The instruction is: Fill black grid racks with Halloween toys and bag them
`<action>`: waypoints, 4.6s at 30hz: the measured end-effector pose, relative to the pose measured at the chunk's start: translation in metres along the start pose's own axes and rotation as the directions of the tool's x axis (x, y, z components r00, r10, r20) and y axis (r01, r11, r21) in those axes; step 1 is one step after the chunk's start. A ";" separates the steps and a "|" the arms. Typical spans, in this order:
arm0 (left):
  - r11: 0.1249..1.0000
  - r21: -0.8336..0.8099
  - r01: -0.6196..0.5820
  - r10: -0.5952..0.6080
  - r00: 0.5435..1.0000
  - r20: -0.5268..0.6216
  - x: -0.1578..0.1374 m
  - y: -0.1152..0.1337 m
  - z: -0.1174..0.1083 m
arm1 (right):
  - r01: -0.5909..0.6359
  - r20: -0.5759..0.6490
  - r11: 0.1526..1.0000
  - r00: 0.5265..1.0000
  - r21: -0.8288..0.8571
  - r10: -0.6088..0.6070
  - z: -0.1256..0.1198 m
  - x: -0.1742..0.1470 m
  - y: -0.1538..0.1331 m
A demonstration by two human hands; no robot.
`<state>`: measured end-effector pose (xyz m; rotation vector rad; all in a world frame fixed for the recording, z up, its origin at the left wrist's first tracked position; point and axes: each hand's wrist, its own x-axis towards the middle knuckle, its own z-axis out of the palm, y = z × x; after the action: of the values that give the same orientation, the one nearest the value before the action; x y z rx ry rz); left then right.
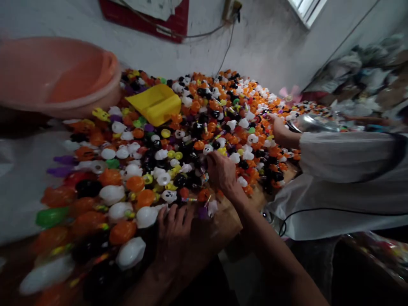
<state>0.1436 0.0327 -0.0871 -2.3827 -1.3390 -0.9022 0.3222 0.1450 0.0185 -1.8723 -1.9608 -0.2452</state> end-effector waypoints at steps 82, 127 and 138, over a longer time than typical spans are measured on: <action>-0.407 -0.383 0.830 -0.056 0.396 0.917 -0.012 0.024 -0.101 | -0.416 0.479 0.422 0.876 0.805 -0.051 -0.040 -0.178 -0.030; 0.933 -0.343 0.110 -0.058 0.985 0.160 0.021 -0.098 -0.138 | 0.168 -0.017 0.620 0.970 0.766 -0.243 0.037 -0.147 -0.120; 0.973 -0.207 -0.100 0.132 0.980 0.148 0.021 -0.099 -0.127 | 0.243 0.081 0.823 0.941 0.514 -0.328 0.040 -0.155 -0.121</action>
<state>0.0193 0.0362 0.0176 -2.7071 -1.1969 -0.8627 0.1971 0.0102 -0.0622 -1.2958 -2.1540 0.3239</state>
